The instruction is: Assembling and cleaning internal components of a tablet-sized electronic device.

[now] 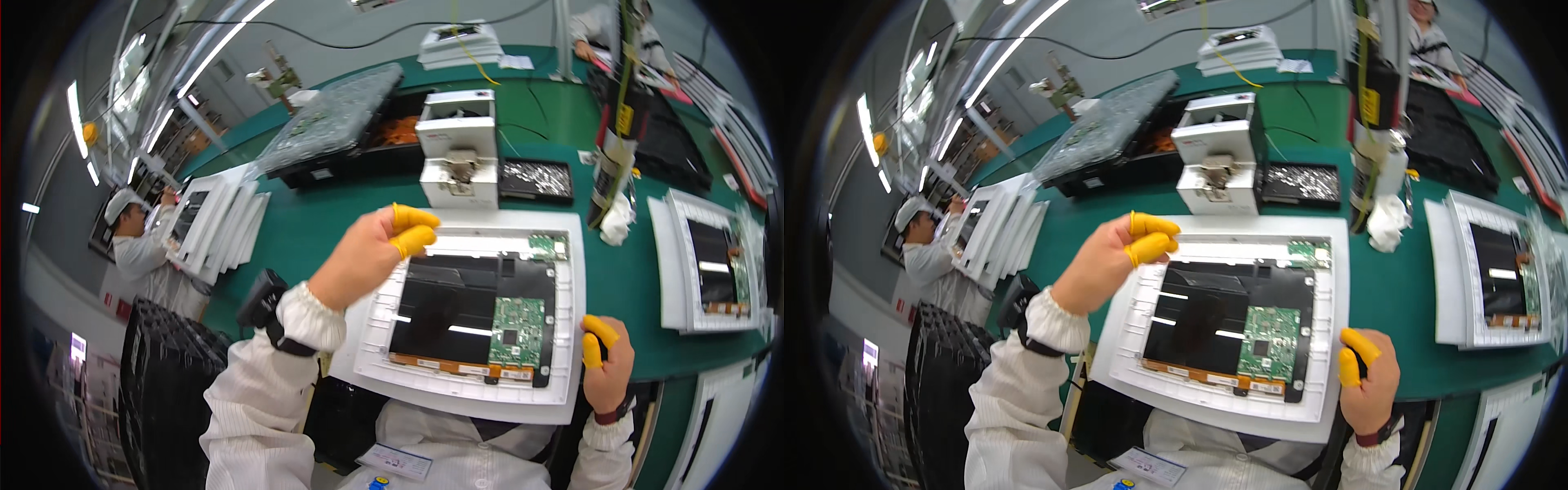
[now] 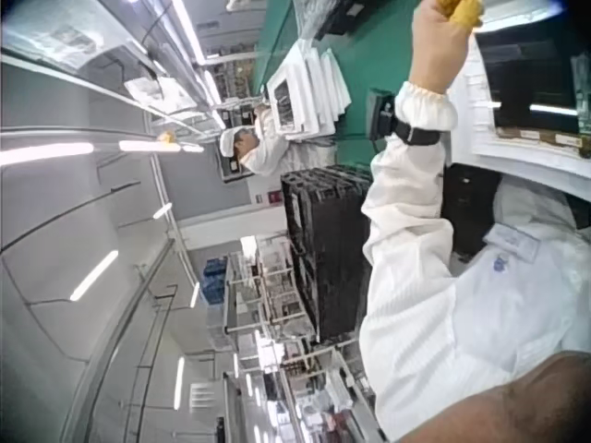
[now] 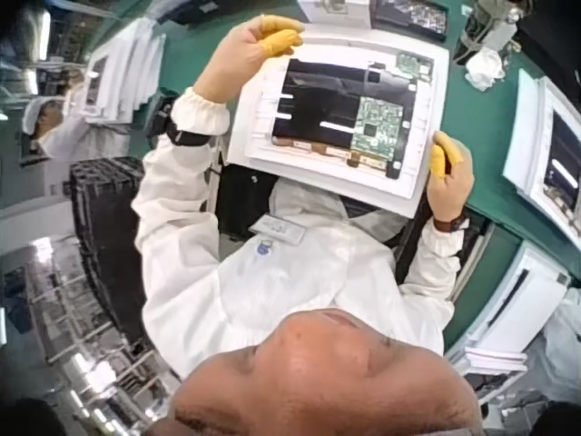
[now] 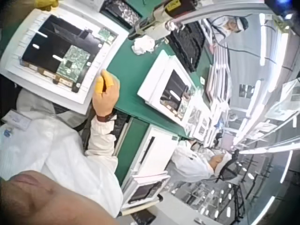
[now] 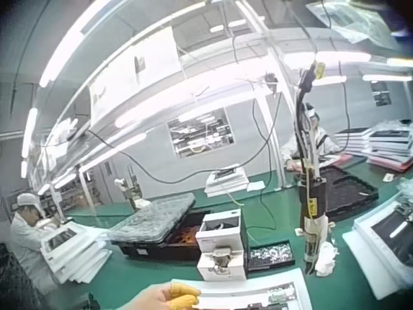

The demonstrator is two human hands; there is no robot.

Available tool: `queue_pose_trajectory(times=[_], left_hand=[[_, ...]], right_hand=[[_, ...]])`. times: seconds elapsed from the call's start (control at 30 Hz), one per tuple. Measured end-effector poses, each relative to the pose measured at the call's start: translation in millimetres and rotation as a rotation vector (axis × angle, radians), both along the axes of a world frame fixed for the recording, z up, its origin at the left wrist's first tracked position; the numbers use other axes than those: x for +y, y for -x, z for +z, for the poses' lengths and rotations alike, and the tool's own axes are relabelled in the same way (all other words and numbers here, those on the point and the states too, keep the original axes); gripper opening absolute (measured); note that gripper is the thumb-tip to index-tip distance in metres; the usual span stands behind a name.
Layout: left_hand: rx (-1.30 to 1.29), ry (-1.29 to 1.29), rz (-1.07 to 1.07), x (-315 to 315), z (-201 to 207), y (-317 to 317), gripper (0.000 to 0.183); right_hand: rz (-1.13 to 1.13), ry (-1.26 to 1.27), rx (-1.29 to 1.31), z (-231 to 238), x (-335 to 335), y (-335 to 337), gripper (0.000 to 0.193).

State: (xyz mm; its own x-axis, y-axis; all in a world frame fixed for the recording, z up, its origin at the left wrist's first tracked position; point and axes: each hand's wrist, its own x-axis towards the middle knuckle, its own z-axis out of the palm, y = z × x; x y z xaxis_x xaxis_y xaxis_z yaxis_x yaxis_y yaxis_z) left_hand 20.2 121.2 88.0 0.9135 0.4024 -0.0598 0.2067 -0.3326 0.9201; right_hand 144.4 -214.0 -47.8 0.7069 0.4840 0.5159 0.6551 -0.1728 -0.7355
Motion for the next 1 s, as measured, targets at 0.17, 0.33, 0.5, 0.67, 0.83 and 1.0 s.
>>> queue_pose_trajectory(times=[0.17,0.33,0.5,0.67,0.83,1.0], left_hand=[[0.279,-0.445,0.282,109.1,6.2,22.7,0.025],[0.361,-0.472,0.487,190.2,-3.0,40.9,0.025],[0.064,-0.793,0.727,288.8,16.5,24.3,0.025],[0.112,-0.956,0.756,359.7,57.4,4.0,0.026],[0.119,-0.993,0.726,393.7,49.1,-16.6,0.027],[0.044,-0.972,0.775,398.5,32.4,-28.8,0.026]], right_hand=[[-0.051,-0.012,-0.073,1.9,6.3,2.1,0.017],[-0.042,-0.005,0.011,3.0,3.9,4.3,0.015],[-0.119,-0.048,0.081,-2.7,3.2,8.8,0.015],[-0.119,0.007,0.016,-6.6,7.0,8.2,0.019],[-0.226,0.051,0.050,-1.4,8.1,14.9,0.020],[-0.207,-0.006,0.078,-4.7,14.1,10.4,0.022]])
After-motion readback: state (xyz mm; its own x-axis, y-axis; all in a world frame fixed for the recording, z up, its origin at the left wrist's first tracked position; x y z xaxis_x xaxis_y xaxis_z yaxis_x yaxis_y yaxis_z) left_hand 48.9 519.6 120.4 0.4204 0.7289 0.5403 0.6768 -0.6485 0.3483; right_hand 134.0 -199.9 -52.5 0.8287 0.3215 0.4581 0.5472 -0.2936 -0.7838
